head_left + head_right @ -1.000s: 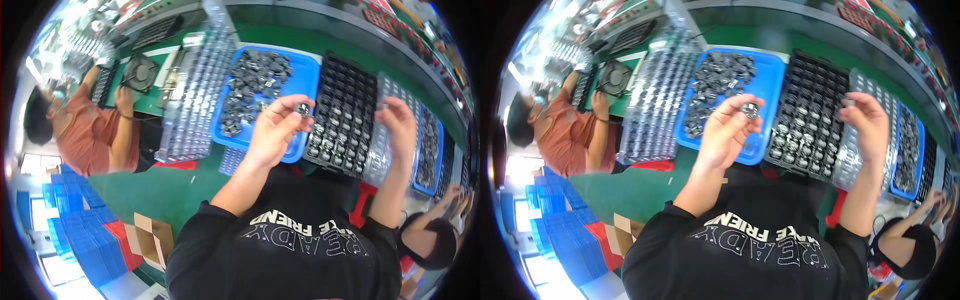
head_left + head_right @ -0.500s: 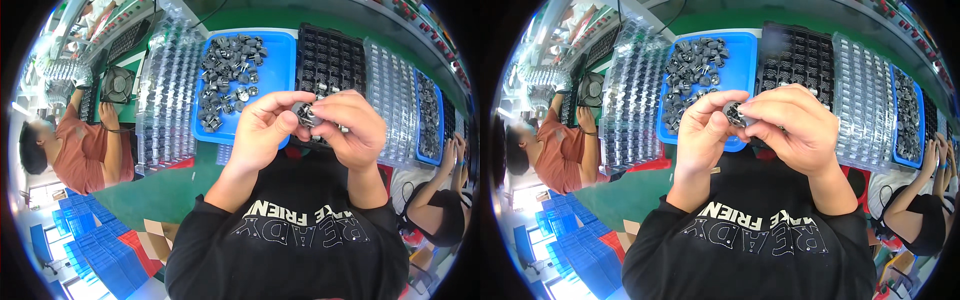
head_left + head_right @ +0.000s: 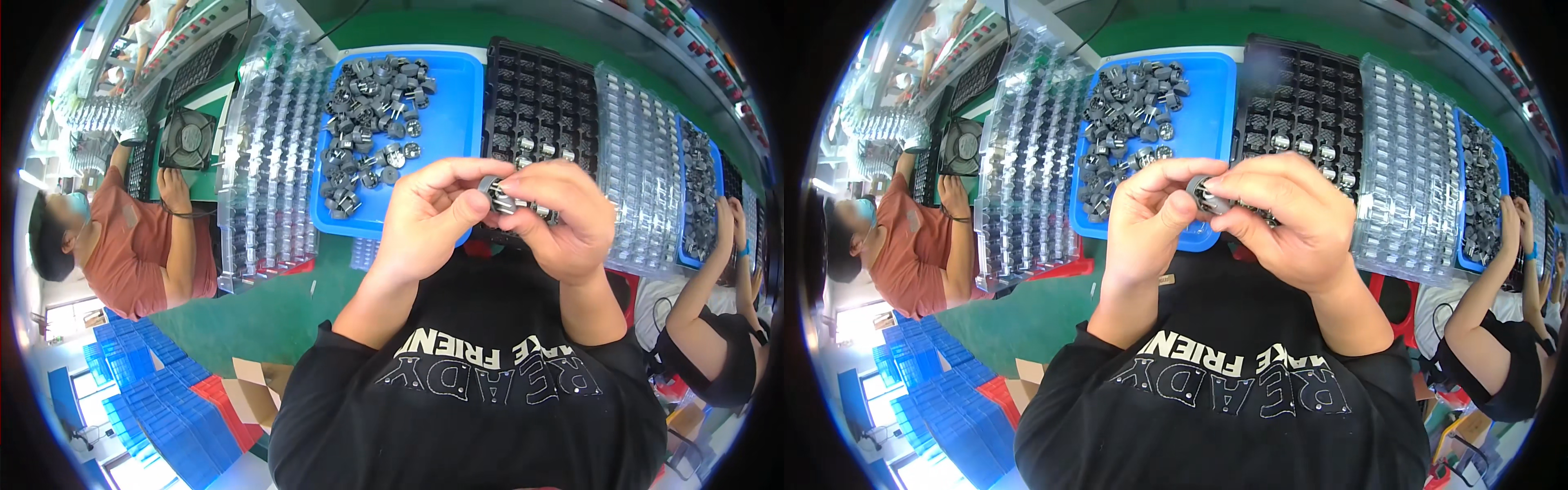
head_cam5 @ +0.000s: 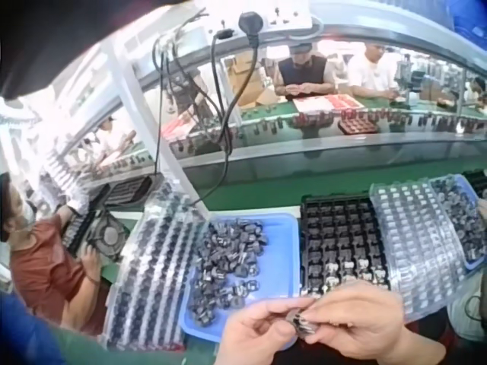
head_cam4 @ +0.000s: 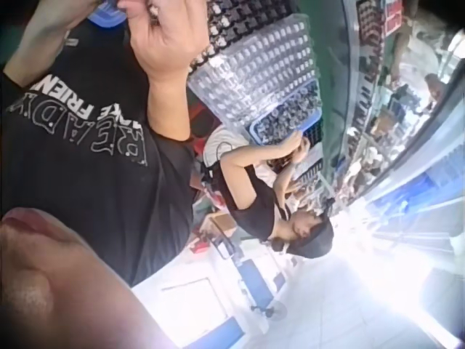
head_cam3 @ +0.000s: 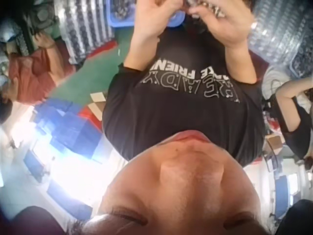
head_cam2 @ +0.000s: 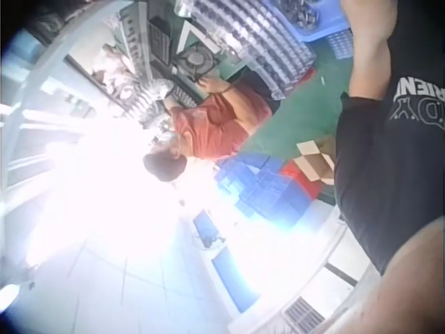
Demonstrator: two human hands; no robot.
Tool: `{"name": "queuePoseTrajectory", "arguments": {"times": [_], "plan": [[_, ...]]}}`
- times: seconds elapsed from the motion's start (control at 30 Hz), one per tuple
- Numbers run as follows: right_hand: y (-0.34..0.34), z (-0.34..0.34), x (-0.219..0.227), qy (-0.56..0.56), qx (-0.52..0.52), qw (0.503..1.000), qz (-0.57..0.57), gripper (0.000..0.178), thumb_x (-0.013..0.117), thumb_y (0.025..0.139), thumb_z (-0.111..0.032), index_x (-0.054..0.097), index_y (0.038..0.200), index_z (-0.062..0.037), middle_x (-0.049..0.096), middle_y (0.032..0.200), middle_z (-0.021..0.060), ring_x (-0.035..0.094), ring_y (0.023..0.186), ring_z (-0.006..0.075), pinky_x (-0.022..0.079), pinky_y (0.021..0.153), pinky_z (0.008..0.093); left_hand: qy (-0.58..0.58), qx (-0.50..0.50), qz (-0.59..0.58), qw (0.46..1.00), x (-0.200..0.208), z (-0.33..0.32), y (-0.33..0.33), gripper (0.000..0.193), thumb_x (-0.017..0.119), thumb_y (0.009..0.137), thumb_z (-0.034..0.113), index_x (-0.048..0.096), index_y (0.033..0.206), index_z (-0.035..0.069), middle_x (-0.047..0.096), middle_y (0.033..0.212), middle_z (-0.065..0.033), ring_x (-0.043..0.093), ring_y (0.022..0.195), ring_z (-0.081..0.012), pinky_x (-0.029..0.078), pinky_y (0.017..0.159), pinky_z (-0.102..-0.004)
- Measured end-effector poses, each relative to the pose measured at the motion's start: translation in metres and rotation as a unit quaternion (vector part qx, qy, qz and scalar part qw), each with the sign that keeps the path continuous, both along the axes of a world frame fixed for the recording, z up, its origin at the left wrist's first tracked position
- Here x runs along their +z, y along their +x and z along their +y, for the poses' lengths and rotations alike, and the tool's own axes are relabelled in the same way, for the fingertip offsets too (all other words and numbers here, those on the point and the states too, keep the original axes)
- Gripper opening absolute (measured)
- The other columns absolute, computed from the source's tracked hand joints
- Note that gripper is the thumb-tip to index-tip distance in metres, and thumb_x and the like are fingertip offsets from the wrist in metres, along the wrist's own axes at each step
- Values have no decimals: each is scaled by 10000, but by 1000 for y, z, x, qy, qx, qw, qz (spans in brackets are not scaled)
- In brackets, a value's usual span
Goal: The person assembles components by taking plastic casings and metal parts from trays and fitting them together by hand.
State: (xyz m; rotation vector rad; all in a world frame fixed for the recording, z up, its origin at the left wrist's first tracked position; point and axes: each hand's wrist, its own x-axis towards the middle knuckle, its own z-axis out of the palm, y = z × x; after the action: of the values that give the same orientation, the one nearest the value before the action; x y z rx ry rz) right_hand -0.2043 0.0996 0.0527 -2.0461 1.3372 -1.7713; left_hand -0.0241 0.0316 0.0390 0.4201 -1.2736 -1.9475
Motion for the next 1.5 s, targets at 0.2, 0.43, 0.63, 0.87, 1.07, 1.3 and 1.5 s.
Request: {"name": "queuePoseTrajectory", "arguments": {"times": [0.2,0.43,0.63,0.87,1.07,1.3,1.5], "plan": [[6,1,-6,43,-27,999,11,309,903,720,-85,802,1012,-90,741,957,79,722,837,242,602,720,338,-9,-1,-2,1000,-16,-1,8,338,686,1023,86,640,1323,-64,716,1210,-148,717,1034,-205,616,906,-345],[8,-5,-5,74,-51,995,-46,214,857,753,-39,767,946,-64,746,945,83,724,861,257,585,767,359,30,55,17,998,-30,1,-1,352,756,981,114,636,1274,-40,726,1174,-134,713,1015,-176,618,872,-329],[-21,-8,-15,242,9,970,22,107,777,808,-51,695,875,-35,706,882,130,695,831,323,558,749,414,-211,75,-281,933,-34,-13,13,483,839,881,97,655,1312,-19,734,1179,-114,704,943,-148,599,825,-323],[-106,-59,-26,317,-260,874,261,65,688,848,-70,689,875,-11,705,918,184,713,894,396,572,795,505,-478,160,-613,608,-50,-69,54,580,806,789,82,635,1343,85,690,1186,-161,656,1095,-374,517,943,-493],[-100,-67,-53,313,-253,836,373,121,635,845,-35,711,935,-11,725,979,148,741,941,351,606,822,484,-462,203,-623,597,-65,-70,42,534,836,810,171,650,1308,115,707,1153,-139,666,1088,-356,501,924,-485],[-103,-63,-54,412,-212,819,338,156,701,860,-123,752,981,-39,738,979,166,722,989,353,583,908,458,-460,208,-627,593,-61,-71,36,442,835,817,191,678,1224,125,728,1067,-106,688,1011,-332,491,893,-472],[-208,-89,-29,352,-353,846,190,334,707,882,-361,773,1025,-66,759,1054,202,721,1014,400,572,929,476,-435,187,-658,585,-66,-82,32,306,790,852,175,725,1144,112,738,1058,-107,691,1013,-335,491,892,-476]]}}
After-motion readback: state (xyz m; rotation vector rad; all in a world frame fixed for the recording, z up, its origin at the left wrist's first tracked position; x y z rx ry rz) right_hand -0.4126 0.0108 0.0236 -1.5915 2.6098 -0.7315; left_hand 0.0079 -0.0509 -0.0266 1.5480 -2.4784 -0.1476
